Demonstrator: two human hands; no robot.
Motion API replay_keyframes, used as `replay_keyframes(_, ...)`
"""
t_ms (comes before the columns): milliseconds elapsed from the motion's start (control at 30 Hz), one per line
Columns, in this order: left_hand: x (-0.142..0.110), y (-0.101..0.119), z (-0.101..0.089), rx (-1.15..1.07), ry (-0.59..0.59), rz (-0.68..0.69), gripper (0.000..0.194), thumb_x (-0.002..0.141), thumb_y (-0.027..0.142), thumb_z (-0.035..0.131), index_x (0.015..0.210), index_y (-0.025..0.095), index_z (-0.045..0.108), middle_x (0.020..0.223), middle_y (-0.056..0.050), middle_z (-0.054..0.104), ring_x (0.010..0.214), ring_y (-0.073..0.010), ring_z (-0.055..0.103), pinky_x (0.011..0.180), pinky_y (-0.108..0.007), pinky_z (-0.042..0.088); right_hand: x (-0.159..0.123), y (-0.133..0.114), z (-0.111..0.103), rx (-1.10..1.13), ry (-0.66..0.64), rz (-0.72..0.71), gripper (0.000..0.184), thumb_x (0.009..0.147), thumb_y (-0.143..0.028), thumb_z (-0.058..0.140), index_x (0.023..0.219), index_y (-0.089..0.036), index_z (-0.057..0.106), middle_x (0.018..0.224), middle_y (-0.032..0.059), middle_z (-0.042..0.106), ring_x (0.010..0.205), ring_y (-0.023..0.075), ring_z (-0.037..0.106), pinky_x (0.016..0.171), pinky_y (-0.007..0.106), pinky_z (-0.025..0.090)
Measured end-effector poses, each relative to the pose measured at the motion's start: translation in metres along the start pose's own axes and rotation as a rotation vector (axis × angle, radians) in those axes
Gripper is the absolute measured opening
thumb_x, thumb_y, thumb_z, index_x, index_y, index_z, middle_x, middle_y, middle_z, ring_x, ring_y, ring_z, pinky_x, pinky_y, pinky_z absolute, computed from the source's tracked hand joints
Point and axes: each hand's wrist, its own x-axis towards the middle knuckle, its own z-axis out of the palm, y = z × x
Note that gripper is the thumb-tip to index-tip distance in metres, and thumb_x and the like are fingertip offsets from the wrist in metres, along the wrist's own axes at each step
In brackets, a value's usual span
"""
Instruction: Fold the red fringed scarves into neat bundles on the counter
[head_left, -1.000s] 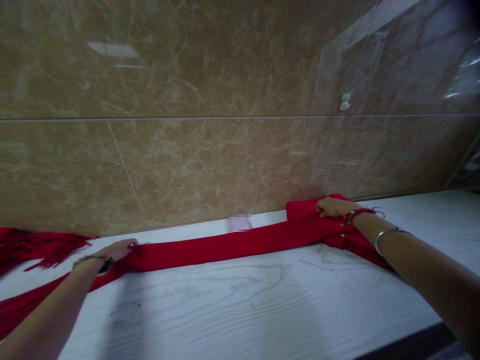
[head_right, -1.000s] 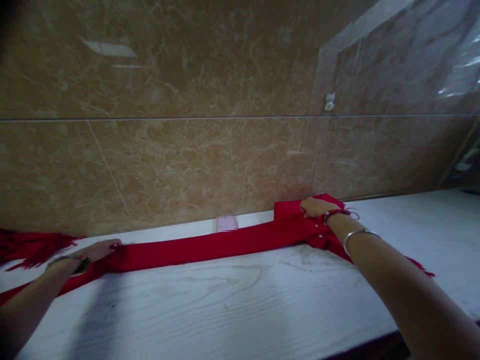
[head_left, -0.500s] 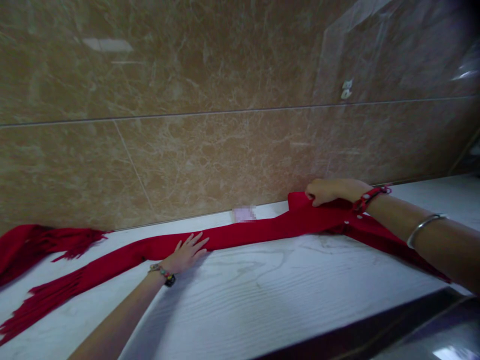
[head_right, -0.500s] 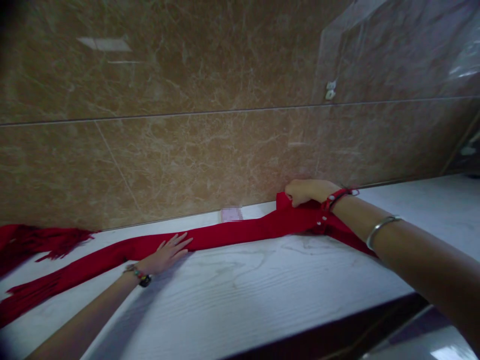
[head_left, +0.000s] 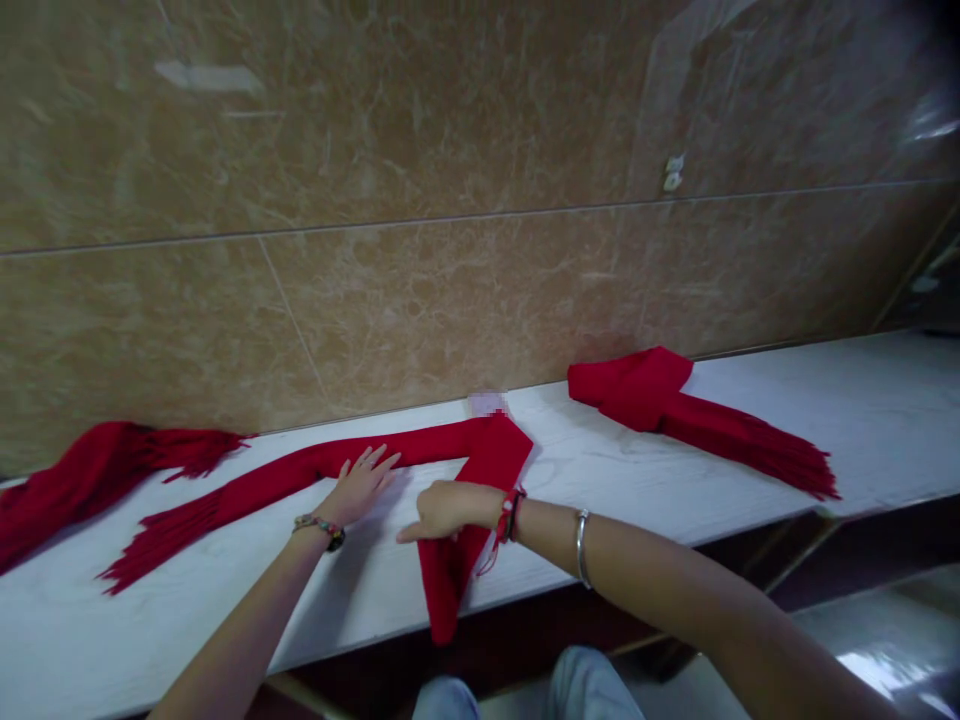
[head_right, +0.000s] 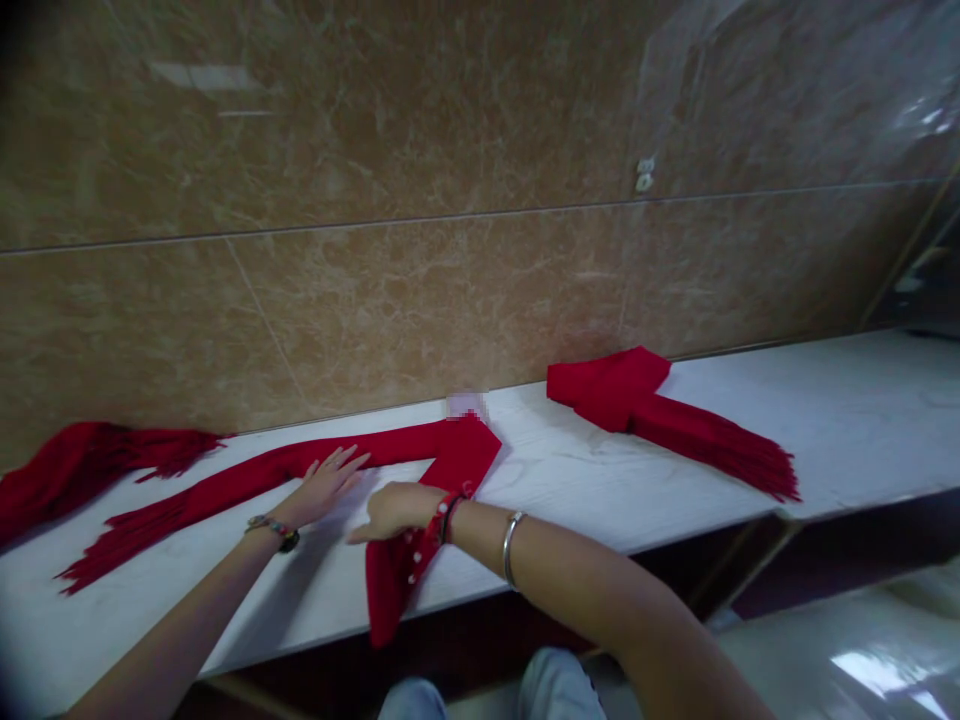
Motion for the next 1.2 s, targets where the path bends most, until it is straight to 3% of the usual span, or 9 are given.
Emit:
replay_keyframes(67, -0.012, 0.003, -0.001, -0.065, 0.007, 0.074, 0.049, 0.088, 0.040, 0.023, 0.129, 0.018, 0.038, 0.139, -0.011, 0.029, 0.128, -0.0253, 0.022, 0.102, -0.047, 0.021, -0.001, 0.018, -0.002, -0.019, 0.015, 0.072, 0.045, 0.082, -0.048, 0.039, 0.063, -0.016, 0.063, 0.059, 0.0045, 0.064, 0.060, 0.0165, 0.060, 0.056, 0.024, 0.045)
replay_keyframes(200, -0.022, 0.034, -0.007, -0.309, 0.010, 0.198, 0.049, 0.089, 0.042, 0.023, 0.122, 0.015, 0.046, 0.127, -0.009, 0.048, 0.116, -0.0182, 0.042, 0.100, -0.031, 0.029, -0.017, 0.077, -0.031, -0.213, 0.497, 0.114, 0.023, 0.083, -0.029, 0.046, 0.087, -0.015, 0.063, 0.097, 0.0121, 0.063, 0.094, 0.0218, 0.056, 0.079, 0.029, 0.041)
replay_keyframes(300, -0.015, 0.064, -0.009, -0.413, -0.009, 0.221, 0.049, 0.084, 0.049, 0.034, 0.120, 0.017, 0.047, 0.117, -0.008, 0.055, 0.105, -0.0194, 0.051, 0.093, -0.030, 0.037, -0.021, 0.123, -0.047, -0.198, 0.707, 0.325, 0.035, 0.080, -0.028, 0.052, 0.112, -0.014, 0.052, 0.117, 0.0149, 0.052, 0.111, 0.0237, 0.045, 0.089, 0.033, 0.035)
replay_keyframes(433, 0.007, 0.088, -0.003, -0.306, 0.065, 0.285, 0.044, 0.084, 0.046, 0.038, 0.114, 0.017, 0.052, 0.114, -0.010, 0.056, 0.104, -0.0208, 0.050, 0.092, -0.032, 0.037, -0.006, 0.156, -0.053, -0.154, 0.699, 0.380, 0.030, 0.082, -0.031, 0.049, 0.108, -0.016, 0.054, 0.110, 0.0097, 0.058, 0.102, 0.0190, 0.052, 0.084, 0.027, 0.038)
replay_keyframes(633, 0.050, 0.102, 0.011, -0.216, 0.092, 0.214, 0.054, 0.085, 0.051, 0.028, 0.128, 0.019, 0.038, 0.138, -0.010, 0.031, 0.127, -0.0252, 0.024, 0.101, -0.043, 0.024, 0.016, 0.176, -0.053, -0.098, 0.784, 0.465, 0.022, 0.082, -0.026, 0.048, 0.098, -0.015, 0.058, 0.101, 0.0102, 0.063, 0.095, 0.0199, 0.057, 0.078, 0.027, 0.041)
replay_keyframes(800, 0.068, 0.118, 0.006, -0.142, 0.050, 0.207, 0.055, 0.085, 0.054, 0.025, 0.123, 0.019, 0.044, 0.121, -0.013, 0.051, 0.110, -0.0258, 0.047, 0.090, -0.041, 0.036, 0.012, 0.204, -0.053, -0.037, 0.867, 0.586, 0.026, 0.084, -0.026, 0.044, 0.106, -0.015, 0.052, 0.095, 0.0118, 0.064, 0.090, 0.0219, 0.059, 0.070, 0.028, 0.042)
replay_keyframes(900, 0.076, 0.126, 0.005, -0.120, 0.090, 0.181, 0.051, 0.086, 0.050, 0.026, 0.117, 0.018, 0.051, 0.119, -0.014, 0.051, 0.109, -0.0268, 0.047, 0.091, -0.042, 0.035, 0.013, 0.213, -0.051, -0.030, 0.889, 0.600, 0.030, 0.084, -0.025, 0.043, 0.111, -0.014, 0.047, 0.098, 0.0141, 0.062, 0.092, 0.0229, 0.058, 0.071, 0.028, 0.041)
replay_keyframes(1067, 0.084, 0.128, 0.017, -0.228, -0.048, 0.238, 0.059, 0.083, 0.052, 0.032, 0.133, 0.021, 0.028, 0.142, -0.008, 0.023, 0.130, -0.0272, 0.017, 0.102, -0.050, 0.018, 0.016, 0.216, -0.052, -0.031, 0.889, 0.540, 0.034, 0.087, -0.026, 0.038, 0.118, -0.013, 0.041, 0.100, 0.0141, 0.061, 0.093, 0.0214, 0.057, 0.072, 0.027, 0.040)
replay_keyframes(1200, 0.080, 0.127, 0.022, -0.278, -0.026, 0.208, 0.056, 0.086, 0.043, 0.033, 0.136, 0.023, 0.019, 0.139, -0.008, 0.031, 0.129, -0.0223, 0.022, 0.104, -0.046, 0.018, 0.008, 0.219, -0.059, 0.104, 0.802, 0.438, 0.046, 0.080, -0.030, 0.050, 0.121, -0.015, 0.035, 0.086, 0.0065, 0.064, 0.079, 0.0183, 0.059, 0.066, 0.025, 0.042)
